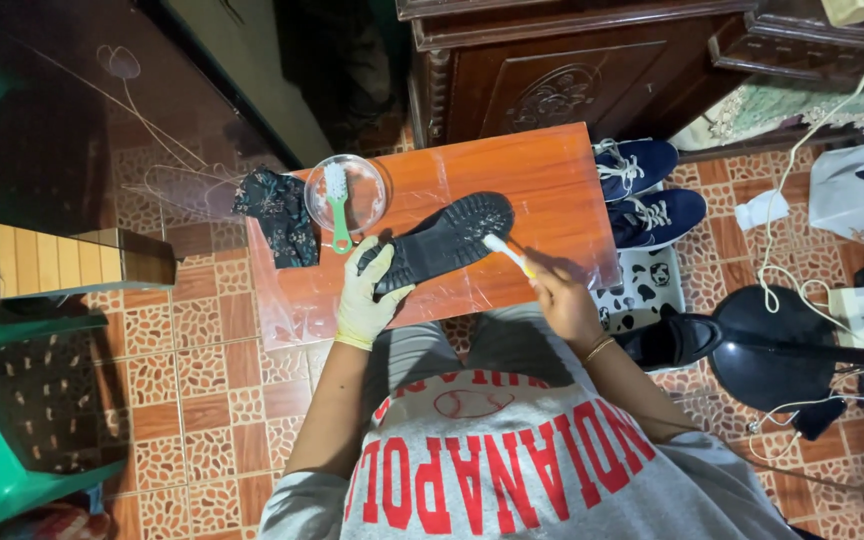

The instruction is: A person uses a toothbrush to apply and spread a white substance, likely glue or cleaner, onto the bottom of a black shoe sole.

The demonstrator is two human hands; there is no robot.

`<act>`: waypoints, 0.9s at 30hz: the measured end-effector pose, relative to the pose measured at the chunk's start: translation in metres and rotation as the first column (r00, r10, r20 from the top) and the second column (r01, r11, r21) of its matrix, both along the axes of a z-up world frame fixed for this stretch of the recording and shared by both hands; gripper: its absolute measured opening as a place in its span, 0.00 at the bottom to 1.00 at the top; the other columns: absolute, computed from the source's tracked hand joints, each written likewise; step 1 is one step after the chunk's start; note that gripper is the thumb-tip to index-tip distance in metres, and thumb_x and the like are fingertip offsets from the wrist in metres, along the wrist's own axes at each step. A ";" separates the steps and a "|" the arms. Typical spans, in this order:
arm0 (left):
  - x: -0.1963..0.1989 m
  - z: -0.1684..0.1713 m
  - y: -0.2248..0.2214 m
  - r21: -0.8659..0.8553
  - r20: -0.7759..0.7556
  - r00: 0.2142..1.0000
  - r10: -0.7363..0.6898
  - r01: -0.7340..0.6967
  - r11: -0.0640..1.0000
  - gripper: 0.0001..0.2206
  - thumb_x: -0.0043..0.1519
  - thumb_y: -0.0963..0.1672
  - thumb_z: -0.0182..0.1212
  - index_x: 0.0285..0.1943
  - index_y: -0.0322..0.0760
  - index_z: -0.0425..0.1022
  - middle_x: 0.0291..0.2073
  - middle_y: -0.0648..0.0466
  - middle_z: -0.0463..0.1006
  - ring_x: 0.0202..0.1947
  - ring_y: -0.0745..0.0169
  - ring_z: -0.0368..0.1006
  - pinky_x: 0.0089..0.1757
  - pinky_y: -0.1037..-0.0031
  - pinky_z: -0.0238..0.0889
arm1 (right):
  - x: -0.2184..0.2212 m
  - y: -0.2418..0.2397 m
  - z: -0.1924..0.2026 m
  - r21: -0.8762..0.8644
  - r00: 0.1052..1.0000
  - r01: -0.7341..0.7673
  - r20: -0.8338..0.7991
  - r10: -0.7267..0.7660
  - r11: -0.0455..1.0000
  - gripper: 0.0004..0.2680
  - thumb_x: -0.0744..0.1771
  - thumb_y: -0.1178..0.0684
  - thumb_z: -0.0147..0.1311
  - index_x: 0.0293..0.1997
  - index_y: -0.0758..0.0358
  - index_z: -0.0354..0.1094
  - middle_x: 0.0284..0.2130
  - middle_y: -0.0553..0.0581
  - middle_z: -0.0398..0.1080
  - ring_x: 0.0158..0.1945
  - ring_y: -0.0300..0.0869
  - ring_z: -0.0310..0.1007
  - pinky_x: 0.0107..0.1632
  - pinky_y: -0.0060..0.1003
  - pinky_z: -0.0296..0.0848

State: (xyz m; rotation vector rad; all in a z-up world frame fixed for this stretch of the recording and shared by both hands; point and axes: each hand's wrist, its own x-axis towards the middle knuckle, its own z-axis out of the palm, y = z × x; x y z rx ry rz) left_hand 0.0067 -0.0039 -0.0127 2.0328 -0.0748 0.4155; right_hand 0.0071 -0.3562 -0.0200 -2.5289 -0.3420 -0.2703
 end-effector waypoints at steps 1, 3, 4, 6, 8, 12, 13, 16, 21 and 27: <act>0.003 0.000 -0.002 -0.003 0.000 1.000 0.001 -0.001 1.000 0.33 0.49 0.48 0.79 0.67 0.52 0.74 0.67 0.47 0.63 0.65 0.46 0.66 0.63 0.63 0.61 | 0.006 0.001 0.013 -0.003 1.000 -0.001 0.000 0.001 1.000 0.11 0.68 0.49 0.56 0.57 0.45 0.76 0.46 0.64 0.77 0.48 0.58 0.78 0.49 0.49 0.77; 0.002 0.000 -0.004 0.001 0.007 1.000 0.001 -0.001 1.000 0.33 0.49 0.48 0.79 0.67 0.53 0.74 0.67 0.48 0.63 0.65 0.46 0.66 0.64 0.63 0.60 | 0.014 0.004 0.037 0.048 1.000 0.003 0.011 -0.004 0.999 0.15 0.69 0.54 0.53 0.64 0.47 0.72 0.46 0.67 0.76 0.51 0.59 0.76 0.53 0.50 0.75; 0.001 -0.001 -0.003 0.001 0.009 1.000 0.004 -0.004 1.000 0.33 0.49 0.48 0.79 0.67 0.53 0.74 0.67 0.48 0.63 0.65 0.46 0.66 0.64 0.63 0.60 | 0.011 0.006 0.025 0.048 1.000 0.001 0.013 -0.002 0.999 0.15 0.69 0.54 0.53 0.64 0.47 0.72 0.46 0.67 0.76 0.51 0.59 0.76 0.53 0.50 0.75; 0.000 -0.002 -0.002 -0.006 -0.011 1.000 -0.005 0.005 1.000 0.32 0.50 0.49 0.78 0.67 0.53 0.74 0.68 0.48 0.63 0.66 0.47 0.66 0.64 0.64 0.60 | 0.005 0.008 0.000 -0.013 0.998 -0.017 0.056 0.018 1.000 0.16 0.67 0.53 0.57 0.62 0.42 0.73 0.45 0.61 0.77 0.50 0.56 0.77 0.52 0.46 0.75; 0.001 -0.002 0.001 -0.001 -0.009 1.000 -0.003 0.003 1.000 0.32 0.50 0.49 0.78 0.67 0.53 0.74 0.68 0.48 0.63 0.66 0.48 0.66 0.64 0.64 0.59 | -0.006 0.001 -0.029 -0.049 1.000 -0.012 0.023 0.013 0.999 0.14 0.67 0.47 0.57 0.60 0.38 0.74 0.44 0.55 0.77 0.49 0.52 0.78 0.52 0.43 0.75; 0.001 -0.002 0.001 0.025 -0.002 1.000 -0.008 0.008 1.000 0.33 0.50 0.50 0.78 0.68 0.53 0.73 0.68 0.48 0.62 0.66 0.47 0.65 0.64 0.64 0.60 | -0.003 -0.020 -0.030 -0.051 0.984 0.081 -0.157 -0.088 0.995 0.16 0.69 0.46 0.52 0.67 0.35 0.68 0.42 0.68 0.77 0.55 0.60 0.74 0.71 0.54 0.54; 0.000 -0.003 -0.001 0.024 -0.007 1.000 -0.010 0.010 1.000 0.33 0.50 0.50 0.78 0.68 0.53 0.73 0.68 0.48 0.62 0.66 0.47 0.65 0.64 0.64 0.60 | -0.002 -0.011 -0.007 -0.052 0.983 0.082 -0.161 -0.090 0.995 0.16 0.69 0.46 0.52 0.67 0.35 0.68 0.42 0.68 0.77 0.55 0.60 0.74 0.71 0.54 0.54; 0.003 -0.004 -0.003 -0.026 0.024 1.000 -0.001 0.002 1.000 0.32 0.51 0.50 0.78 0.67 0.52 0.74 0.67 0.48 0.63 0.66 0.48 0.65 0.63 0.65 0.60 | -0.001 0.006 0.022 0.007 0.996 0.017 -0.084 -0.017 1.000 0.16 0.69 0.53 0.52 0.66 0.43 0.69 0.45 0.72 0.75 0.51 0.65 0.75 0.54 0.56 0.74; 0.002 -0.005 0.002 -0.001 0.041 0.999 -0.009 0.010 1.000 0.32 0.50 0.50 0.78 0.67 0.52 0.74 0.67 0.47 0.63 0.66 0.48 0.66 0.63 0.65 0.60 | -0.008 -0.003 -0.003 0.008 0.998 -0.011 -0.067 0.012 1.000 0.13 0.69 0.49 0.53 0.62 0.40 0.73 0.45 0.63 0.77 0.50 0.59 0.77 0.48 0.50 0.78; 0.005 -0.008 -0.003 -0.016 0.042 0.999 -0.010 0.010 1.000 0.33 0.51 0.50 0.78 0.67 0.50 0.74 0.67 0.46 0.62 0.66 0.47 0.66 0.63 0.65 0.61 | -0.008 0.006 -0.017 -0.113 0.997 -0.054 0.052 0.060 0.992 0.14 0.68 0.46 0.53 0.60 0.34 0.72 0.44 0.54 0.77 0.48 0.50 0.78 0.45 0.43 0.79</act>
